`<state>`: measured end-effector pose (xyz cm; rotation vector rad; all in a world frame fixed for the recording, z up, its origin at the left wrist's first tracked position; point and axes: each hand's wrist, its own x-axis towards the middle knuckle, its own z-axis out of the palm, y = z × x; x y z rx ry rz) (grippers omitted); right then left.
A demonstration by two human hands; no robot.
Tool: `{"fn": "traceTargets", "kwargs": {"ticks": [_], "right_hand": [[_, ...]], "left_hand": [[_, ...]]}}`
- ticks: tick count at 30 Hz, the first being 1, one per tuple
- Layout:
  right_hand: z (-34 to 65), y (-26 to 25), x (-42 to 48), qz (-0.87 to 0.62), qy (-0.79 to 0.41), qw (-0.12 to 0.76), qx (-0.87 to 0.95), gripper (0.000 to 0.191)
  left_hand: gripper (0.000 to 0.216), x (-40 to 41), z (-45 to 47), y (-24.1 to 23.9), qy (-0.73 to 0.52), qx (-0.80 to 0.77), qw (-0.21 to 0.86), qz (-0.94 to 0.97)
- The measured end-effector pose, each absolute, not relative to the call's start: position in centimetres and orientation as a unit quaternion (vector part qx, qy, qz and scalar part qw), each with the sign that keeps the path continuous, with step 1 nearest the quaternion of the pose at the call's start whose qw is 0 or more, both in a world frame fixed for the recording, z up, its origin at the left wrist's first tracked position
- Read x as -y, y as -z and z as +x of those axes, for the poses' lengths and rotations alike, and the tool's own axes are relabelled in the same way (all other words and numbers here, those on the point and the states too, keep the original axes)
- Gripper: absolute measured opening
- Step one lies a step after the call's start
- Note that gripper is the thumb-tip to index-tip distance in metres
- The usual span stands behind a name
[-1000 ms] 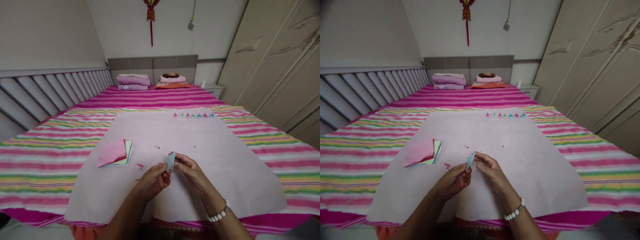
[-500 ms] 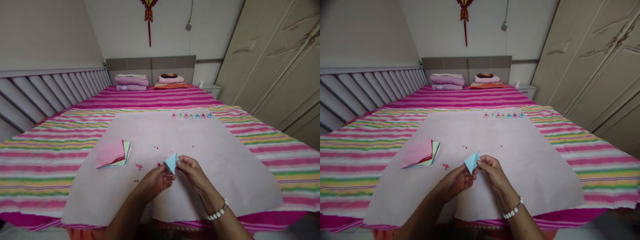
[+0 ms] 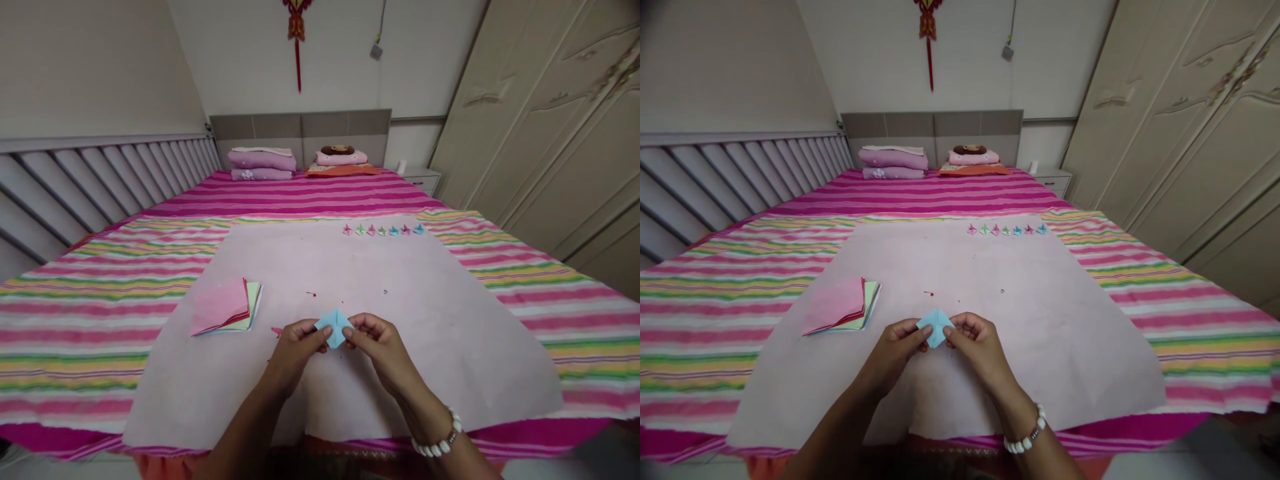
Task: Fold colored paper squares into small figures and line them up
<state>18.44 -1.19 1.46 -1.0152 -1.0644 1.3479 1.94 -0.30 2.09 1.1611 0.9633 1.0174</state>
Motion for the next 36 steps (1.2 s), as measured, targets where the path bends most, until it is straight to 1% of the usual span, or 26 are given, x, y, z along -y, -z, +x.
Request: {"fn": "traceTargets", "kwargs": {"ticks": [5, 10, 16, 20, 25, 28, 30, 31, 33, 36], "right_hand": [[18.4, -1.4, 1.3, -0.425, -0.572, 0.545, 0.443, 0.024], [18.7, -1.2, 1.1, -0.42, -0.57, 0.537, 0.458, 0.018], [19.0, -1.3, 0.9, -0.365, -0.582, 0.539, 0.487, 0.007], [19.3, -1.2, 0.7, -0.345, -0.579, 0.54, 0.504, 0.006], [19.5, -1.0, 0.6, -0.349, -0.582, 0.533, 0.504, 0.007], [19.4, -0.9, 0.7, -0.339, -0.603, 0.533, 0.487, 0.022], [19.2, -0.9, 0.7, -0.338, -0.621, 0.531, 0.468, 0.031], [19.0, -0.9, 0.7, -0.345, -0.624, 0.528, 0.462, 0.032], [18.7, -1.0, 0.6, -0.369, -0.62, 0.517, 0.46, 0.026], [18.5, -1.2, 0.6, -0.397, -0.605, 0.509, 0.466, 0.021]], "left_hand": [[0.022, 0.3, 2.1, -2.0, -0.45, -0.419, 0.622, 0.486], [0.018, 0.2, 1.7, -2.1, -0.44, -0.401, 0.639, 0.488], [0.013, 0.2, 1.1, -1.9, -0.432, -0.364, 0.679, 0.469], [0.014, 0.2, 1.0, -2.2, -0.43, -0.351, 0.694, 0.459], [0.013, 0.5, 1.6, -3.0, -0.427, -0.412, 0.623, 0.51], [0.013, 0.6, 1.9, -2.9, -0.448, -0.429, 0.585, 0.522], [0.012, 0.6, 2.1, -2.6, -0.466, -0.436, 0.538, 0.551], [0.011, 0.6, 2.2, -2.5, -0.471, -0.438, 0.511, 0.57], [0.008, 0.7, 2.3, -2.2, -0.469, -0.446, 0.47, 0.6], [0.014, 0.8, 2.5, -2.3, -0.461, -0.456, 0.488, 0.585]]}}
